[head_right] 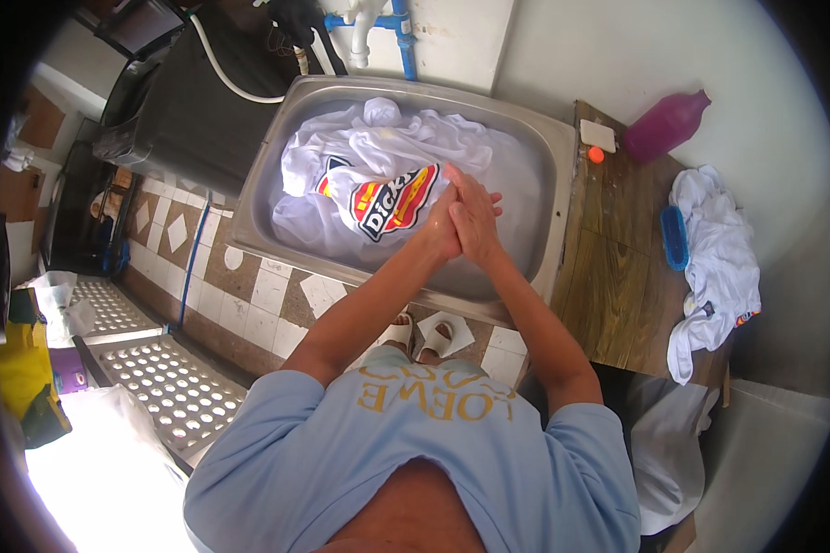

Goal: The person washes white t-shirts by hand in a sink, using liquid soap from a purple bottle and a bar of soap, then rinses them under a tap and places them into a washing machine.

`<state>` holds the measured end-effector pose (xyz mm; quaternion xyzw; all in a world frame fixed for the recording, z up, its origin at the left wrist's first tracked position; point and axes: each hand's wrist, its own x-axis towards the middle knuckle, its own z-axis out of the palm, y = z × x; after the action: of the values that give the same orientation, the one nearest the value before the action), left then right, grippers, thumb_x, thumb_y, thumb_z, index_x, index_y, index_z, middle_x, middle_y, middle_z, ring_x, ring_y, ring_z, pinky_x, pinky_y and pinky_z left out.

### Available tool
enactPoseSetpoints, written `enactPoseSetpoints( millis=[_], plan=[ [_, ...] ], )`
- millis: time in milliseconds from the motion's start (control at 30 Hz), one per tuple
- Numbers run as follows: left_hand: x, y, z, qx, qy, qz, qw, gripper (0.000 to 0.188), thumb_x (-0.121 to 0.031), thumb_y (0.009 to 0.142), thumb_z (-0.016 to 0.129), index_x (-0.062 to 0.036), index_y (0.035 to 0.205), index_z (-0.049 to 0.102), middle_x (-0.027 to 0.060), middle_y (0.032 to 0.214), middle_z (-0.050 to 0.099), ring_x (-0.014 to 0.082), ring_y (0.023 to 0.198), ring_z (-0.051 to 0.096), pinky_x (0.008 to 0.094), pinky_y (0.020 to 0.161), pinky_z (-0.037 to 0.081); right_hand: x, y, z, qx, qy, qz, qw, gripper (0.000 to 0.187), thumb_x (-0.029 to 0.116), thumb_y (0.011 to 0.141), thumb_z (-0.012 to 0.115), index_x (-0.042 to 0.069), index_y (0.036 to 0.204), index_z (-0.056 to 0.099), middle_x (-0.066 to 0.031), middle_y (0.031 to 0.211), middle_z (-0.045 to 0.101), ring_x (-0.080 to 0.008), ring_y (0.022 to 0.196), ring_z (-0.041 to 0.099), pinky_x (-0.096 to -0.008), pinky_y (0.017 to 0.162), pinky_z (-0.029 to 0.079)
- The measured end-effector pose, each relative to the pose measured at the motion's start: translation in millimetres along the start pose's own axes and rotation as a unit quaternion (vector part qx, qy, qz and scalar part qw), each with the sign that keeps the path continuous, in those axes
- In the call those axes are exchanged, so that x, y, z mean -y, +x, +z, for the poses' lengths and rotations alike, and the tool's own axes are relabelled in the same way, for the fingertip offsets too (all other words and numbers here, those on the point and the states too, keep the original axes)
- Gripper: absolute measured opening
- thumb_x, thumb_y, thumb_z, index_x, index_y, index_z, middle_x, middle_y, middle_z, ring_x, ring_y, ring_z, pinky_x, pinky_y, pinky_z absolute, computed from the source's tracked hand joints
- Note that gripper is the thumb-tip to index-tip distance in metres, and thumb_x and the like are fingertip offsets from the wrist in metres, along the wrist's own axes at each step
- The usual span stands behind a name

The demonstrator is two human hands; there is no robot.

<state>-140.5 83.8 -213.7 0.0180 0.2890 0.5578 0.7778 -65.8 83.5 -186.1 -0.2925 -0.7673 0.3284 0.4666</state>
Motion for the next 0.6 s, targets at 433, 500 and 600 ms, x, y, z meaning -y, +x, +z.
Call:
enactPoseSetpoints(
  millis=[433,500,600],
  plan=[
    [-122.1,-146.4,68.0,0.238,0.425,0.165,0.858,0.051,-0.044,0.099,0.042,-0.0015,0.126,0.053,0.0094,0.108,0.065,0.0186,0.111,0.056,0.0379,0.096,0.04,80.7,111.9,-101.8,0.26,0.43,0.066,0.862,0.039,0.022,0.093,0.055,0.006,0.128,0.052,-0.0081,0.108,0.063,-0.019,0.101,0.059,-0.0335,0.09,0.045],
    [-100.3,-107.9,21.0,0.196,0.462,0.166,0.849,0.043,-0.039,0.098,0.047,-0.0042,0.121,0.058,0.0095,0.102,0.067,0.021,0.106,0.06,0.0379,0.094,0.042,27.4,88.3,-96.7,0.166,0.457,0.299,0.821,0.035,0.026,0.092,0.056,0.006,0.122,0.056,-0.0081,0.101,0.064,-0.021,0.096,0.061,-0.0352,0.089,0.045],
    [-107.9,-128.1,-3.9,0.203,0.798,0.282,0.492,0.034,-0.028,0.088,0.062,-0.0103,0.117,0.061,0.0102,0.106,0.066,0.0279,0.104,0.06,0.0398,0.092,0.043,38.7,77.2,-77.5,0.2,0.285,0.309,0.885,0.028,0.023,0.092,0.058,0.005,0.113,0.059,-0.0069,0.095,0.065,-0.019,0.088,0.063,-0.0334,0.081,0.048]
  ],
)
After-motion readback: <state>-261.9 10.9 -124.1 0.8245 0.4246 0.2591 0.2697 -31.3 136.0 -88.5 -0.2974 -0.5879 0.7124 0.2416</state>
